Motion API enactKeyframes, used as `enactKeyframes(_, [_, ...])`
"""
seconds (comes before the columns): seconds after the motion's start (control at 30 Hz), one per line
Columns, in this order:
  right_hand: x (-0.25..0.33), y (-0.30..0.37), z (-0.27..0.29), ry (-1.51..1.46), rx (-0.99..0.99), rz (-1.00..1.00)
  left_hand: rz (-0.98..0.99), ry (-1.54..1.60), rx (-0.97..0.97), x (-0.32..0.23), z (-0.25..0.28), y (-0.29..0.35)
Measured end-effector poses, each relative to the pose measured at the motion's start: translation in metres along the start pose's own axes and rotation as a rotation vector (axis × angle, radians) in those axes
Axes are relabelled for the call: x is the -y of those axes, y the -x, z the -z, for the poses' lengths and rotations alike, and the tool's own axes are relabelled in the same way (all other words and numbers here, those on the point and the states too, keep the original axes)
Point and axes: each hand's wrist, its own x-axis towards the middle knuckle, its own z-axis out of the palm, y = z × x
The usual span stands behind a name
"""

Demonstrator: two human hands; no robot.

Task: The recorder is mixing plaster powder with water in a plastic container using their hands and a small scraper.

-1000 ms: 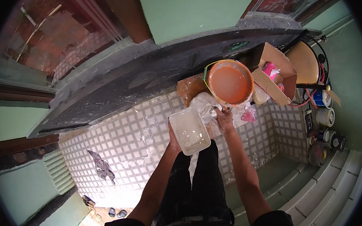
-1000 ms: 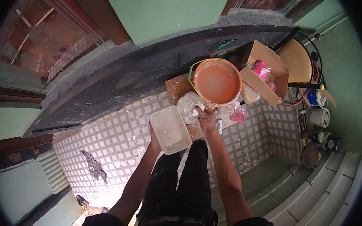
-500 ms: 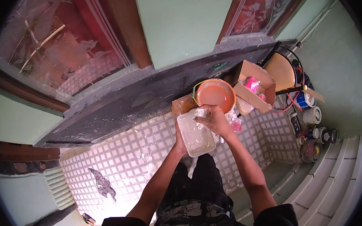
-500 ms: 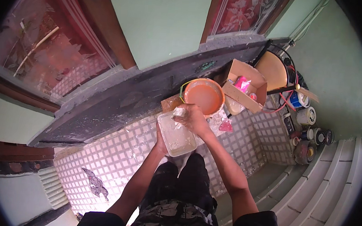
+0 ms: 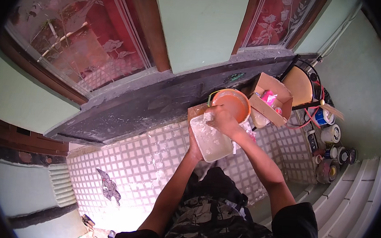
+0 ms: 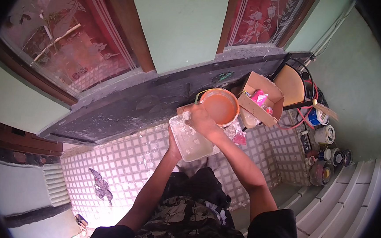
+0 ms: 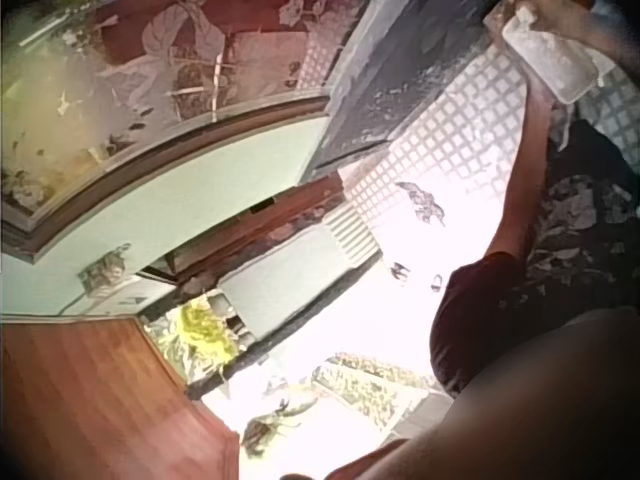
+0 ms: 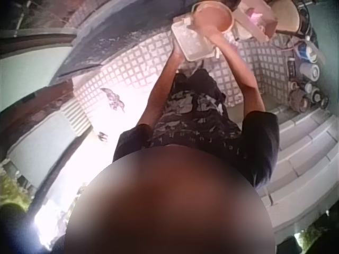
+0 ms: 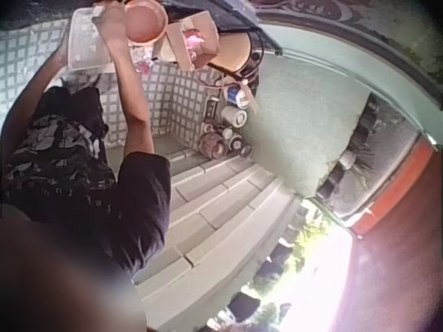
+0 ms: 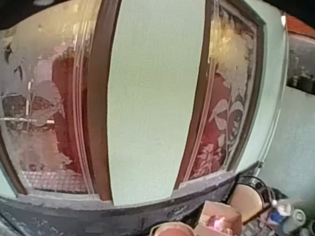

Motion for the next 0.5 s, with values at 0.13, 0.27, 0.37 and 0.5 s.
enactKeyframes(0.13, [-0.015,0.008,0.004,0.010,0.000,0.064,-0.053,0.011,0.026,0.005,-0.004,0.004])
enactKeyframes(0.27, [-0.021,0.022,0.011,0.097,0.091,0.044,-0.124,-0.060,0.037,0.005,-0.016,0.003])
enactKeyframes(0.37, [-0.004,0.031,0.024,0.134,0.231,0.034,-0.182,-0.088,0.068,0.006,-0.013,0.002])
enactKeyframes(0.5, [-0.005,0.044,0.032,0.138,0.362,0.010,-0.233,-0.096,0.055,0.014,-0.017,-0.001])
